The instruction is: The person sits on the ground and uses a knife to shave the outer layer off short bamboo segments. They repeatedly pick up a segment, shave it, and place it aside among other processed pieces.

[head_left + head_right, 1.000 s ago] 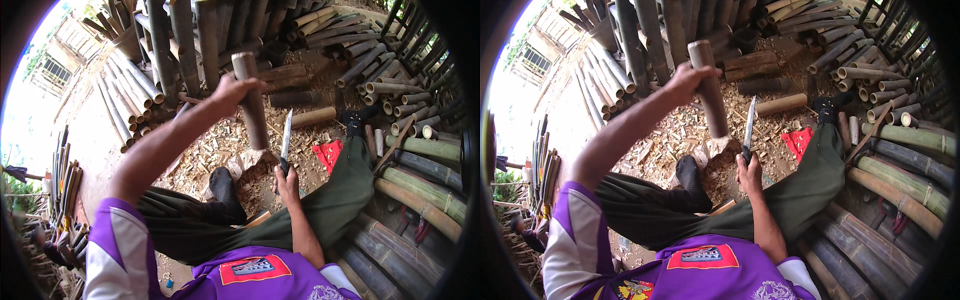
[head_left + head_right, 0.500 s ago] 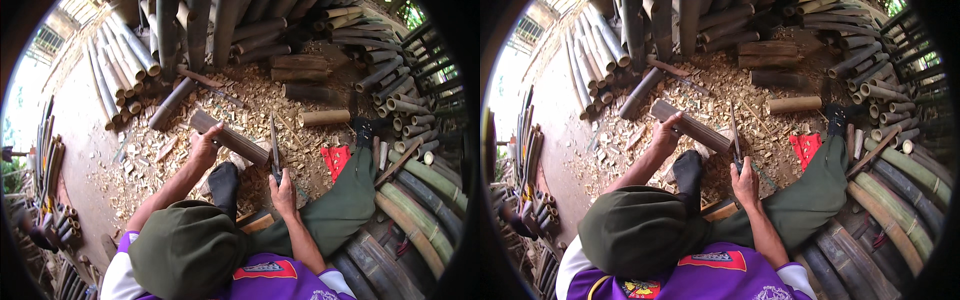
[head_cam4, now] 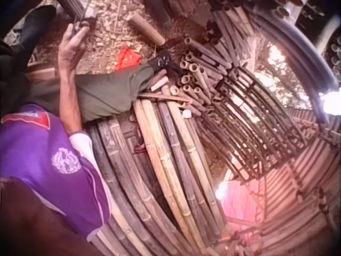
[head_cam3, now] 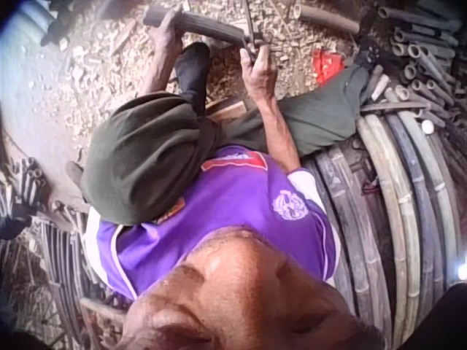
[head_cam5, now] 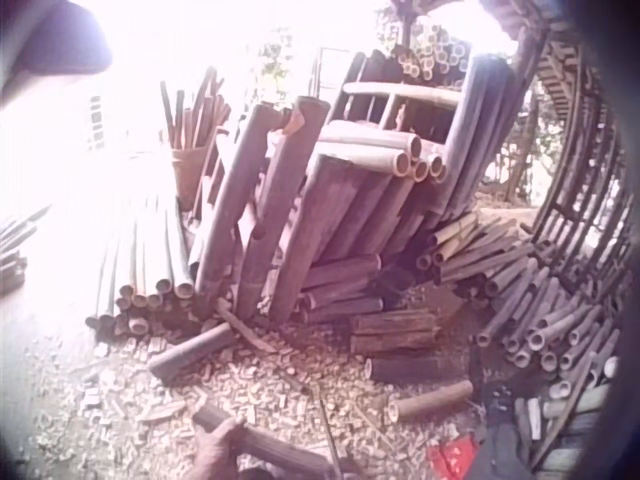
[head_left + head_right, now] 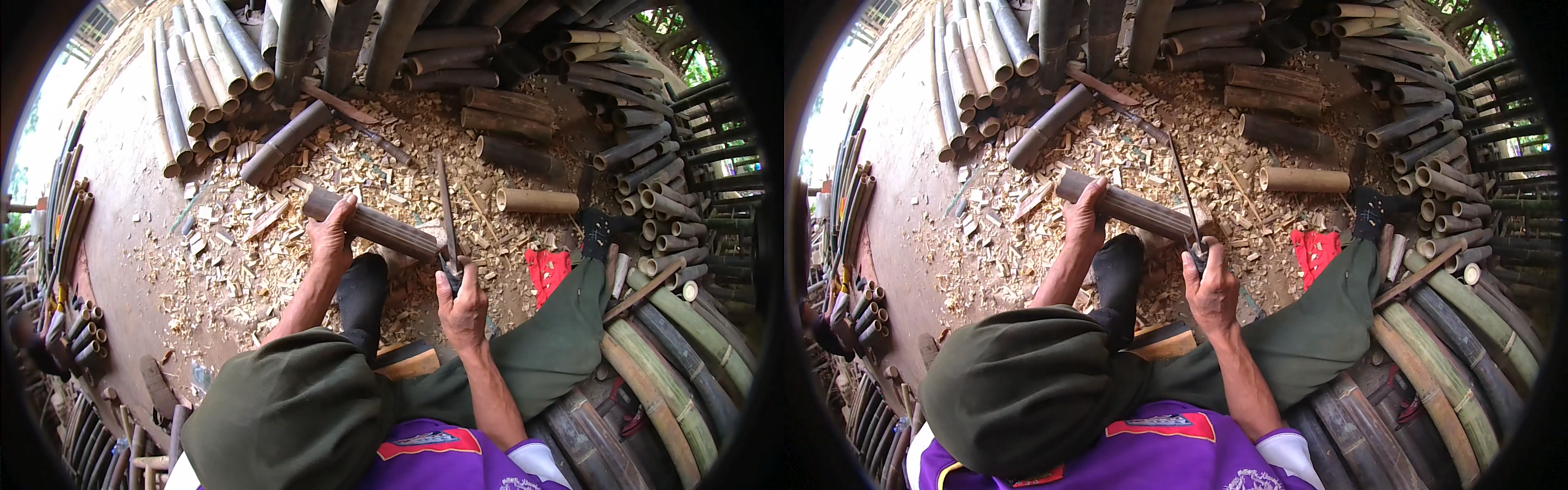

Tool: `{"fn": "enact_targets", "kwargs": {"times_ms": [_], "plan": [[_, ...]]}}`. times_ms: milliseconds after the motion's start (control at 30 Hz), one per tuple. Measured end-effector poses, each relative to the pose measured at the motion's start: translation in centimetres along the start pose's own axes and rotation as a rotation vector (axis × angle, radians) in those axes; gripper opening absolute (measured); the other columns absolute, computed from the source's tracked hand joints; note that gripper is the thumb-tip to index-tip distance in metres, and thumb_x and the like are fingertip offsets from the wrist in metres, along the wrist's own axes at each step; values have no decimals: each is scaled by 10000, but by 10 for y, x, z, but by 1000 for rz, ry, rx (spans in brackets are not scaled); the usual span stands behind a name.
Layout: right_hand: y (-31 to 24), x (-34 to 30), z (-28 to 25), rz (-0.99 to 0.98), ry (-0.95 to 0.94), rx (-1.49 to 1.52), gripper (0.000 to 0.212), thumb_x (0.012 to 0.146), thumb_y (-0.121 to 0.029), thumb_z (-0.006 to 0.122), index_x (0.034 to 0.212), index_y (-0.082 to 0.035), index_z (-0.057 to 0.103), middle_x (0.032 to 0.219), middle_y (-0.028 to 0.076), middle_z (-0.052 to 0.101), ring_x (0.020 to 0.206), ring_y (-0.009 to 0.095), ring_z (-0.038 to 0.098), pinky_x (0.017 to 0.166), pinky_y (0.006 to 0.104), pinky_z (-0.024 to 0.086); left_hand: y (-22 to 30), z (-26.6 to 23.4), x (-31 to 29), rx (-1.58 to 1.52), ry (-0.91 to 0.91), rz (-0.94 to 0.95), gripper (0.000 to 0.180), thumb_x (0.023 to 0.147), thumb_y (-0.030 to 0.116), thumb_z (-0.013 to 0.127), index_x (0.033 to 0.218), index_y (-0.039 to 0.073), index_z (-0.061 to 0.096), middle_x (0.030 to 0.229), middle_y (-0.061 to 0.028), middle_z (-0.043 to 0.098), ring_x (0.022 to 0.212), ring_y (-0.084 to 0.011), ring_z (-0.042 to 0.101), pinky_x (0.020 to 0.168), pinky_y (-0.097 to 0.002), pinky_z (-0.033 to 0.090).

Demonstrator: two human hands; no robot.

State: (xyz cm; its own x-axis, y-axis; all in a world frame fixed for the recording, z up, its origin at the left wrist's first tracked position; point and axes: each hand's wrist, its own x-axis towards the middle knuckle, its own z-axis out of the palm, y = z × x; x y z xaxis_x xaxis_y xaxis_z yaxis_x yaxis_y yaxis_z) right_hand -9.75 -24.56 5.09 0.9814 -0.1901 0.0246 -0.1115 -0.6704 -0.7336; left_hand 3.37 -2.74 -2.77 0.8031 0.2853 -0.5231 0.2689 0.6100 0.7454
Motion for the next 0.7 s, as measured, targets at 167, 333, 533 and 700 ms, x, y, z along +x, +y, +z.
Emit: {"fn": "enact_targets", "kwargs": {"times_ms": [167,333,533,700], "plan": [[39,7,20,154,-150,-202,261,1008,-232,643,1072,-41,478,765,246,669,732,487,667,588,540,500,2,10,-4,57,-61,17,371,807,144,890,1078,24,667,941,-46,701,825,-167,685,692,-368,572],[-7,-3,0,-10,-40,13,259,1000,-219,652,1067,-40,477,808,220,673,741,462,688,596,532,521,3,-2,2,60,-139,45,340,819,110,872,1073,0,674,945,-57,706,825,-166,695,708,-345,587],[27,5,13,250,-245,-266,272,1004,-218,650,1088,-35,468,819,260,693,783,491,682,628,547,514,0,10,5,52,-196,94,291,829,104,862,1023,-17,683,915,-55,704,793,-161,696,732,-336,589],[-21,3,-6,-69,13,-26,256,996,-219,659,1073,-45,489,811,215,690,738,436,704,603,504,543,9,4,5,26,-218,104,274,822,103,869,998,-3,688,891,-43,699,793,-144,688,721,-321,575]]}}
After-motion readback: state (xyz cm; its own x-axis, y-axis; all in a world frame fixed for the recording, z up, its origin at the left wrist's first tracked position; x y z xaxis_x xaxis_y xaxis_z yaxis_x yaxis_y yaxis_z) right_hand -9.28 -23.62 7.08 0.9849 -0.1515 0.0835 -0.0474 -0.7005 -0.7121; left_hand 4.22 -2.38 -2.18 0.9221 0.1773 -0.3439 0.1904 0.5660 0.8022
